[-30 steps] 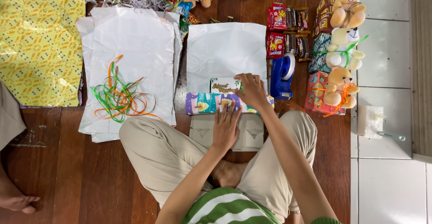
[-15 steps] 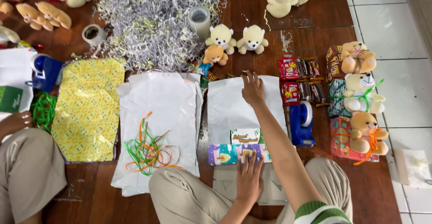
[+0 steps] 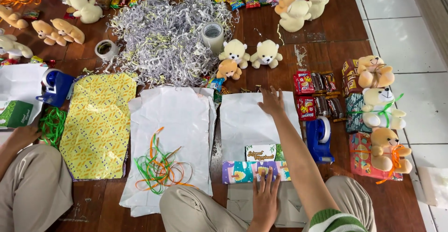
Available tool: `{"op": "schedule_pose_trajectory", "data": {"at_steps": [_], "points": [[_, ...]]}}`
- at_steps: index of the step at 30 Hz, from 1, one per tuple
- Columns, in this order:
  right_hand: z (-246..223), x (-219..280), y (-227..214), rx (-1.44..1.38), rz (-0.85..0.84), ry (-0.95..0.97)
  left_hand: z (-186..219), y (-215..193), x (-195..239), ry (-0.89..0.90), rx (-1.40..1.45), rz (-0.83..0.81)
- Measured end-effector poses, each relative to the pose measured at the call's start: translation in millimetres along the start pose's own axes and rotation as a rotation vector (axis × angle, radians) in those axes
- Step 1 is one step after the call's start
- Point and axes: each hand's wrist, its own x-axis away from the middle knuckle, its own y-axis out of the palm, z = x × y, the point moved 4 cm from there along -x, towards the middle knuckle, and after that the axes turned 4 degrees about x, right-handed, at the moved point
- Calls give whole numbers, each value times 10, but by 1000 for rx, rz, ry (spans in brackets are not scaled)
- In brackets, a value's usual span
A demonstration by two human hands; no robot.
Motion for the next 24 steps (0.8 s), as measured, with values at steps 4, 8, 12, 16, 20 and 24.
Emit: {"op": "schedule_pose_trajectory", "data": {"at_steps": [4, 8, 12, 16, 20, 24], "points": [[22, 3, -112, 64, 139, -44, -45, 50, -11, 3, -33, -16], [32, 242, -518, -51, 243, -109, -62, 33, -1, 13, -43, 10], [16, 709, -1251, -231, 304, -220, -70, 60, 4, 26, -132, 68], [-81, 1503, -1966, -223, 184, -249, -40, 27, 7, 18, -156, 90], [-184, 2352, -2177, -169, 159, -328, 18, 18, 38, -3, -143, 123], [-274, 3085, -2105, -201, 136, -348, 8, 148, 79, -75, -174, 210]]}}
